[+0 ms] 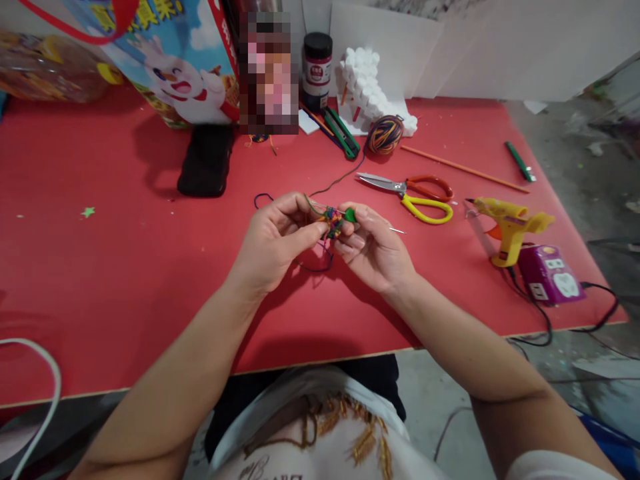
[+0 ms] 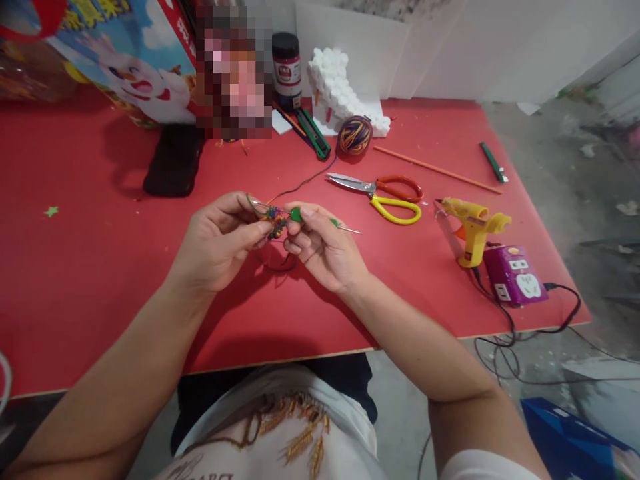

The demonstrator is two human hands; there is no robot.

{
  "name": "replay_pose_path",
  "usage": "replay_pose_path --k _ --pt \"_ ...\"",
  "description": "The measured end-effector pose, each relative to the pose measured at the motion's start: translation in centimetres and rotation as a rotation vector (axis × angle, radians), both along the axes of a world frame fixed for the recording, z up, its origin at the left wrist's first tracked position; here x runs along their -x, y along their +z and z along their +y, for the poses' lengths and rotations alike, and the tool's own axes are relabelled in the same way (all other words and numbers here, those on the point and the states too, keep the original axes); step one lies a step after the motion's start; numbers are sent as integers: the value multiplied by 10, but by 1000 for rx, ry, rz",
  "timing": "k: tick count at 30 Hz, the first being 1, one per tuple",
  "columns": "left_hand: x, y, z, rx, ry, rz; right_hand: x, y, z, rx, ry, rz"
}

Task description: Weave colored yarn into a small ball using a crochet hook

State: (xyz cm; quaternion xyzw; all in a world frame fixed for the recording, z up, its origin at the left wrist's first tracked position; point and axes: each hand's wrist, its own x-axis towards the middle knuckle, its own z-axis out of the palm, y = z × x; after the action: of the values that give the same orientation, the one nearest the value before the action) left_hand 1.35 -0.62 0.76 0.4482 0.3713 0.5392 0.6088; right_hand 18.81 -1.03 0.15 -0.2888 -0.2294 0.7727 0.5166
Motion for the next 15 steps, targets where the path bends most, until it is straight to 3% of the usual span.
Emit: replay_pose_path --k 15 --pt "-1 6 0 61 -9 -25 -1 -3 1 -8 -8 109"
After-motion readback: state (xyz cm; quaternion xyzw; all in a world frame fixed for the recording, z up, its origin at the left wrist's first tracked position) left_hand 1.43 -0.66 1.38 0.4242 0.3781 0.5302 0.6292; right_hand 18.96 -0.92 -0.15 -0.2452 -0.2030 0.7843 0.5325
